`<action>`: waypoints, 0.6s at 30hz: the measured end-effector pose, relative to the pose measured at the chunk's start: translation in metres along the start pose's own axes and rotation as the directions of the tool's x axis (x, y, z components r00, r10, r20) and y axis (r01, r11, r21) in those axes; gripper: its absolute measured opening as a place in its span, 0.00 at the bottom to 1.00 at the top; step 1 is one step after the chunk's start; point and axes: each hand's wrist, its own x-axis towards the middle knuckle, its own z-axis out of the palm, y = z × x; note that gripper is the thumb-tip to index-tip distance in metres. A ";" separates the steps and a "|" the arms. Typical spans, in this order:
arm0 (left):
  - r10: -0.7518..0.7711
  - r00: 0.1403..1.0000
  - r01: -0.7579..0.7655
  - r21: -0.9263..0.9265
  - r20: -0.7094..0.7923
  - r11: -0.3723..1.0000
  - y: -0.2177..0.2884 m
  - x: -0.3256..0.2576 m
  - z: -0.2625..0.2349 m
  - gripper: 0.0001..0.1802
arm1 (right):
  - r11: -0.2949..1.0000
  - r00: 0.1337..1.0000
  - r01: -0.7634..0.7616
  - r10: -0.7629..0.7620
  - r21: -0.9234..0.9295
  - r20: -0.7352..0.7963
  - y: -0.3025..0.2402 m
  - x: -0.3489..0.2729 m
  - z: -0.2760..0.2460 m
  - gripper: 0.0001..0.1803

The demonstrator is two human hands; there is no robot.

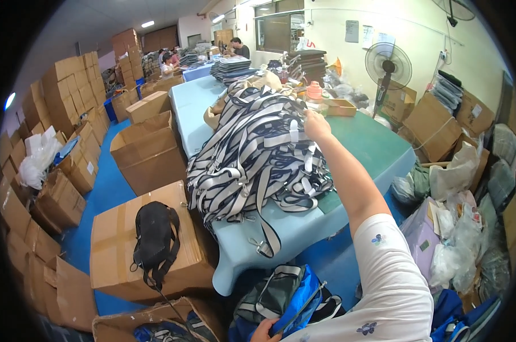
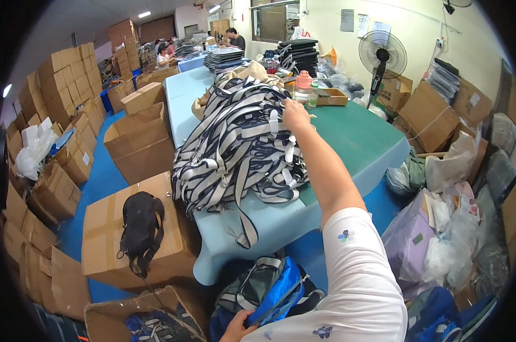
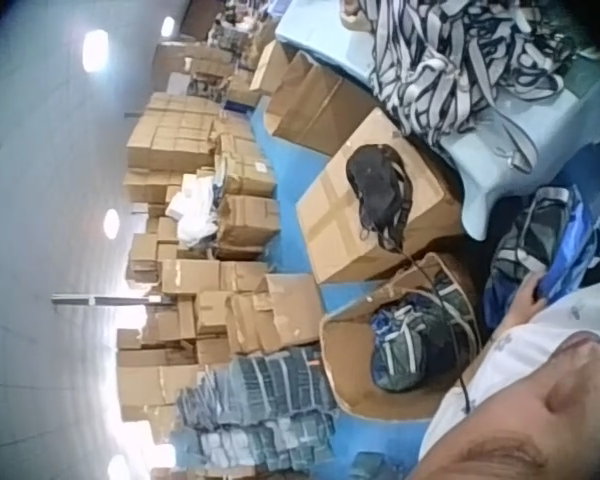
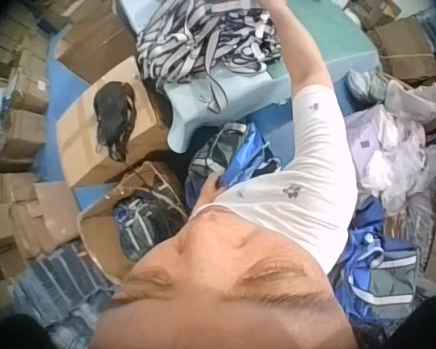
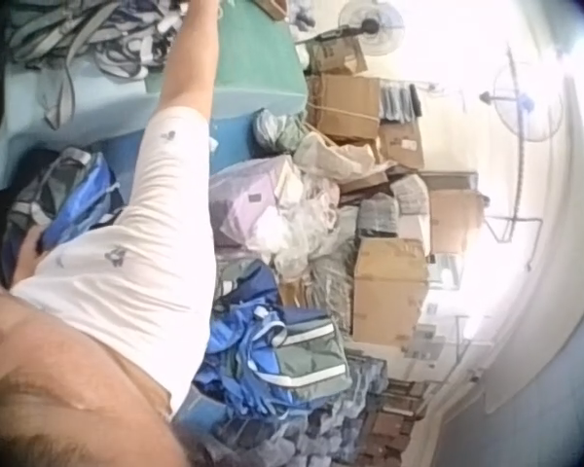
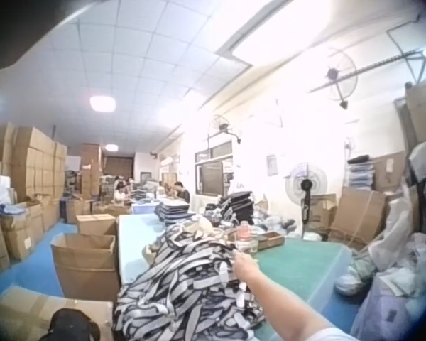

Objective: Attaching straps and zipping blue bags in a workshop.

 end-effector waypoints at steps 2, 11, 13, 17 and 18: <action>-0.047 0.999 0.048 -0.005 0.008 0.999 0.006 0.008 -0.006 0.29 | 0.998 0.998 -0.058 0.059 0.015 -0.024 0.005 0.018 0.013 0.23; -0.280 0.942 0.309 -0.152 0.184 0.939 -0.002 0.058 -0.025 0.35 | 0.906 0.901 -0.415 0.398 0.078 0.173 0.029 0.089 0.057 0.29; -0.230 0.953 0.244 -0.053 0.196 0.968 -0.011 0.063 -0.023 0.35 | 0.953 0.949 -0.303 0.303 -0.008 0.091 0.041 0.087 0.061 0.26; -0.092 0.973 0.058 0.162 0.212 0.985 -0.026 0.065 -0.018 0.34 | 0.976 0.997 -0.052 0.039 -0.211 -0.064 0.050 0.088 0.045 0.15; -0.070 0.976 0.030 0.194 0.204 0.981 -0.028 0.064 -0.016 0.34 | 0.993 0.973 -0.002 -0.025 -0.116 -0.229 0.045 0.089 0.034 0.17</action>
